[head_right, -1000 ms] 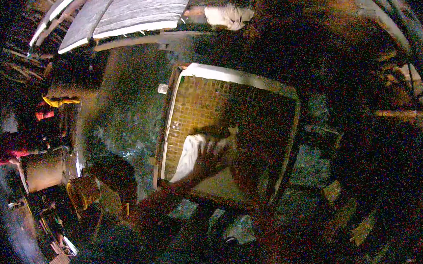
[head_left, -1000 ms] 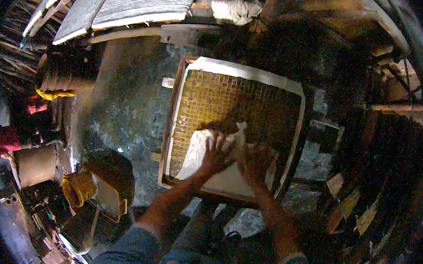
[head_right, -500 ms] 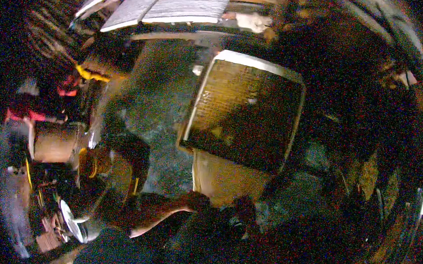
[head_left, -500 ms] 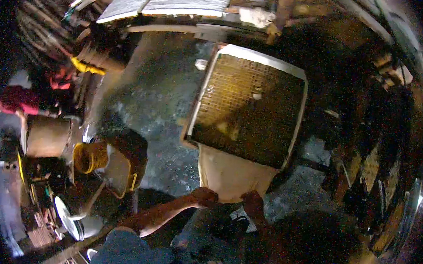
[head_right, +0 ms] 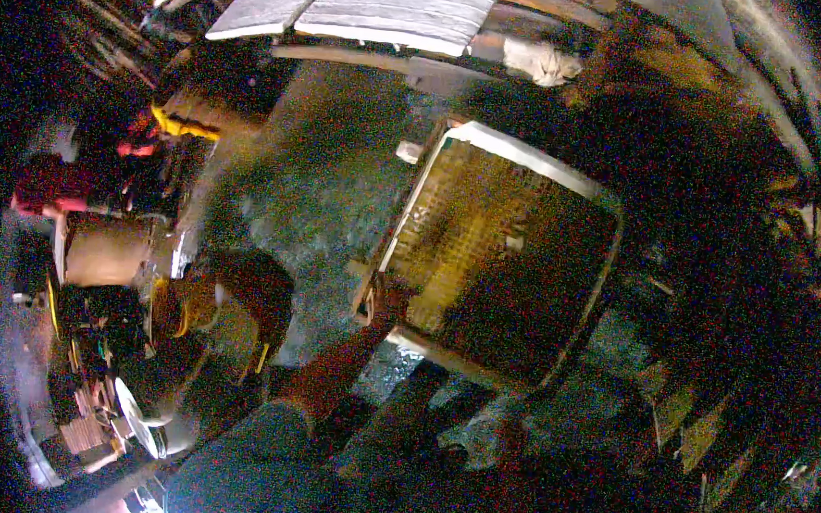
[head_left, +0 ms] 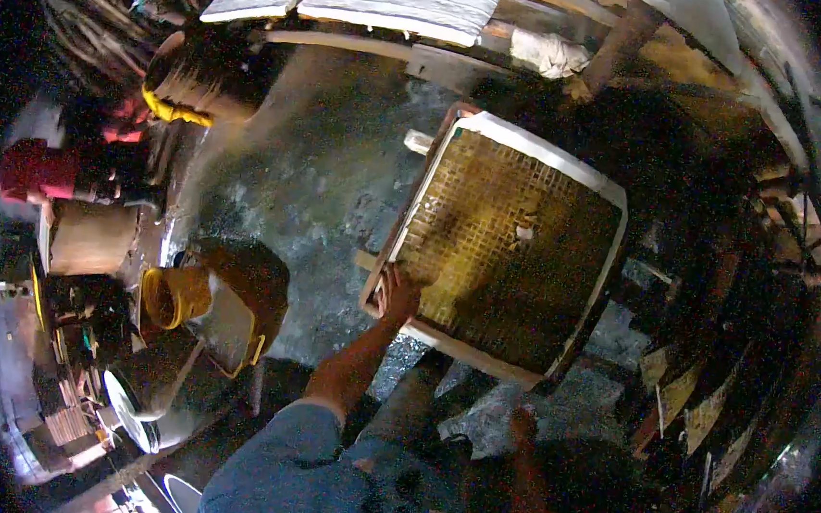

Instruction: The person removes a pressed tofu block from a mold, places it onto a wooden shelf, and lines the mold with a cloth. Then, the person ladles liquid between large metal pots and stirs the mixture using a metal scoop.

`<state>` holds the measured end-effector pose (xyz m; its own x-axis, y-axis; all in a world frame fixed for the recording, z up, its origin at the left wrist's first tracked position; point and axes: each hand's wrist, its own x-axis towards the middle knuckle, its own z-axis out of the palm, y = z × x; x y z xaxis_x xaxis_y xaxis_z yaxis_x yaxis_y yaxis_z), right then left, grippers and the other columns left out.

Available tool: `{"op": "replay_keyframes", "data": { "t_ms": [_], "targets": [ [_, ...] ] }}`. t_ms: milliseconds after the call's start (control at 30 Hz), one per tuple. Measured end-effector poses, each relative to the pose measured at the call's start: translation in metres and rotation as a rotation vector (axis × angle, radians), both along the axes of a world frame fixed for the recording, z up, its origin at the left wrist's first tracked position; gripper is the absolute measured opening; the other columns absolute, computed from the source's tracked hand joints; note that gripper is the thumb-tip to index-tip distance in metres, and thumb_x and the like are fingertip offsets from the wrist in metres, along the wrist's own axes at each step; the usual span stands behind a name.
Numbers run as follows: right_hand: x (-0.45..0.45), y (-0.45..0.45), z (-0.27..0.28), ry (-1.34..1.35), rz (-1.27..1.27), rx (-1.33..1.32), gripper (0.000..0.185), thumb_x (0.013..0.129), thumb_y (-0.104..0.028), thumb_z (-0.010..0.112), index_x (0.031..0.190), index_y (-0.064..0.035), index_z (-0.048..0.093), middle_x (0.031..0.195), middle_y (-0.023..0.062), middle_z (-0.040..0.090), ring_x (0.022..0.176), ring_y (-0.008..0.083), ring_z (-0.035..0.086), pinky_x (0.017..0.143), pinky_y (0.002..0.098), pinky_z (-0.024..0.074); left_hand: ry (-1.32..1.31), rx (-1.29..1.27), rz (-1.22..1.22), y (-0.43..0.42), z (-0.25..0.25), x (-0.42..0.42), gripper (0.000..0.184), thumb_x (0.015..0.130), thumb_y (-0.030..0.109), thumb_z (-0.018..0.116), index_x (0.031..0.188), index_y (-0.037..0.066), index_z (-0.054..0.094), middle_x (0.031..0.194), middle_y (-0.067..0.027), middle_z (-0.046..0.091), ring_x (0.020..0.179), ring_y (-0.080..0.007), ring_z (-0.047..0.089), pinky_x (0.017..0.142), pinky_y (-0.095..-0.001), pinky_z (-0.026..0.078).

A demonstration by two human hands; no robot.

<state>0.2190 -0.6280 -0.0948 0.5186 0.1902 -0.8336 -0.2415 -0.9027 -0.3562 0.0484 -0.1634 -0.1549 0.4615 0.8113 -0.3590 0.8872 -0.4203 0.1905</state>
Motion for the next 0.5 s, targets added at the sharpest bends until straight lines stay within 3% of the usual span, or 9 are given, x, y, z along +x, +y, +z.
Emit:
{"op": "replay_keyframes", "data": {
  "t_ms": [33, 200, 267, 367, 467, 500],
  "targets": [
    [-0.005, 0.001, 0.006, 0.032, -0.038, -0.011, 0.029, 0.085, -0.032, 0.052, 0.096, -0.0068, 0.06, 0.083, 0.0068, 0.062, 0.069, 0.023, 0.06, 0.061, 0.0401, 0.0501, -0.001, -0.012, 0.079, -0.002, 0.014, 0.009, 0.069, 0.078, 0.045, 0.056, 0.133, 0.009, 0.036, 0.142, -0.0215, 0.021, 0.131, -0.0405, 0.021, 0.098, -0.0586, 0.027],
    [-0.063, 0.035, 0.031, 0.163, -0.225, 0.015, 0.037, 0.086, -0.04, 0.05, 0.1, -0.0063, 0.058, 0.083, 0.0077, 0.063, 0.067, 0.0244, 0.061, 0.06, 0.0411, 0.0513, 0.22, -0.173, 0.218, 0.021, 0.006, -0.005, 0.052, 0.08, 0.039, 0.06, 0.116, 0.004, 0.047, 0.109, -0.015, 0.05, 0.091, -0.0308, 0.05, 0.075, -0.0418, 0.046],
    [-0.085, 0.061, 0.045, 0.243, -0.409, 0.119, 0.041, 0.087, -0.043, 0.049, 0.102, -0.0061, 0.058, 0.083, 0.0081, 0.063, 0.067, 0.0249, 0.061, 0.06, 0.0415, 0.0518, 0.137, -0.26, 0.268, 0.034, -0.003, -0.018, 0.046, 0.08, 0.037, 0.061, 0.109, 0.002, 0.052, 0.096, -0.0125, 0.061, 0.075, -0.027, 0.061, 0.066, -0.0351, 0.053],
    [-0.063, 0.112, 0.065, 0.557, -0.987, 0.39, 0.047, 0.087, -0.049, 0.046, 0.105, -0.0065, 0.056, 0.083, 0.0079, 0.062, 0.065, 0.0248, 0.06, 0.057, 0.0404, 0.0514, -1.008, -0.836, 0.424, 0.037, 0.136, 0.074, 0.035, 0.088, 0.026, 0.055, 0.114, 0.004, 0.05, 0.097, -0.0099, 0.062, 0.075, -0.0251, 0.063, 0.061, -0.0369, 0.054],
    [0.016, 0.122, 0.029, 0.639, -1.187, 0.923, 0.05, 0.086, -0.051, 0.047, 0.109, -0.0067, 0.054, 0.083, 0.0071, 0.061, 0.058, 0.0228, 0.055, 0.052, 0.0377, 0.0494, -1.018, -1.016, 0.589, 0.047, 0.308, 0.183, 0.038, 0.086, 0.008, 0.057, 0.123, 0.006, 0.046, 0.104, -0.0086, 0.059, 0.094, -0.0189, 0.058, 0.082, -0.0317, 0.048],
    [0.044, 0.141, 0.027, 0.667, -1.24, 1.112, 0.052, 0.085, -0.052, 0.047, 0.11, -0.0068, 0.054, 0.082, 0.0068, 0.06, 0.056, 0.0221, 0.054, 0.051, 0.0368, 0.0487, -1.119, -1.0, 0.499, 0.05, 0.326, 0.206, 0.035, 0.086, 0.005, 0.055, 0.121, 0.006, 0.046, 0.104, -0.0079, 0.059, 0.091, -0.0197, 0.058, 0.08, -0.0316, 0.049]
  ]
}}
